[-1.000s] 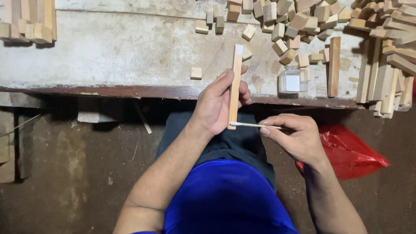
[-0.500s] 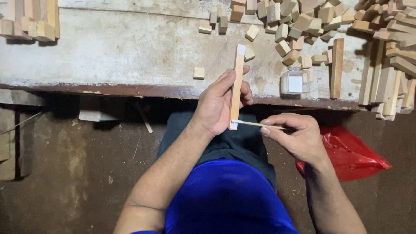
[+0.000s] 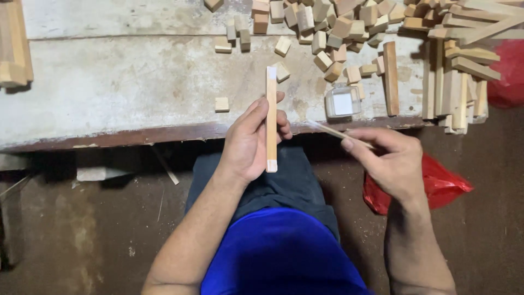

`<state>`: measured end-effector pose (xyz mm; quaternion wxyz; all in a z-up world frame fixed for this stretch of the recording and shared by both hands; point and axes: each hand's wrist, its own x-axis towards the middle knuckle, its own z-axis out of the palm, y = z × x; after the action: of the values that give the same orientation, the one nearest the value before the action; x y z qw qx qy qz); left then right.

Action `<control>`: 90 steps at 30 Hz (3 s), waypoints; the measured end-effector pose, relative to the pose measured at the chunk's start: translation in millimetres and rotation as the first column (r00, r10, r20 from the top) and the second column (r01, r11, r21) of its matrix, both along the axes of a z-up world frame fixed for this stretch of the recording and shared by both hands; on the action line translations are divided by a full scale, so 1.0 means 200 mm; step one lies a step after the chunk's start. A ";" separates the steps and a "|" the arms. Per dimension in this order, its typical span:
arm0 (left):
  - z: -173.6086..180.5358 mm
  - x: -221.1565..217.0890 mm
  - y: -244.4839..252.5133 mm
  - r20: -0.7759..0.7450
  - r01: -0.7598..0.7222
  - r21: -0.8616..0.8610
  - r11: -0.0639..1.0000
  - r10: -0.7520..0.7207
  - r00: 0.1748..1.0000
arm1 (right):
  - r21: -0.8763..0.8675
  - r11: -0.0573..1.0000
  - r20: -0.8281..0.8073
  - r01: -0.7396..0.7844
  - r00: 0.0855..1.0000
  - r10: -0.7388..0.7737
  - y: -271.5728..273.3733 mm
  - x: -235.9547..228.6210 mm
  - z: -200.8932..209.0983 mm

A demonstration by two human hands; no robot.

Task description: Applying glue to wooden slats and attaching small wooden blocks to them

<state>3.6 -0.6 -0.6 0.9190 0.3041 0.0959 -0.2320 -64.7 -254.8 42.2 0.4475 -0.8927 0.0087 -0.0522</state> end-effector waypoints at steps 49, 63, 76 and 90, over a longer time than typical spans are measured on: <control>0.17 -0.10 -0.03 0.645 -0.586 0.757 0.288 -0.469 0.603 | 0.169 0.927 -0.484 -0.335 0.791 0.375 0.07 0.46 0.21; 0.12 -0.12 -0.03 0.669 -0.712 0.684 0.158 -0.525 0.526 | 0.203 0.975 -0.378 -0.094 0.911 0.167 0.20 0.26 0.07; 0.07 -0.13 -0.06 0.694 -0.819 0.570 0.060 -0.568 0.442 | 0.217 0.974 -0.285 0.067 0.959 -0.002 0.29 0.19 0.02; 0.06 -0.13 -0.07 0.734 -0.876 0.482 0.017 -0.553 0.393 | 0.355 0.902 -0.279 0.245 0.949 -0.148 0.38 0.18 -0.01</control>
<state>-22.4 -14.6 11.7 0.3258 0.8782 -0.2273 0.2662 -27.7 -179.3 39.8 0.6021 -0.7811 0.1645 0.0162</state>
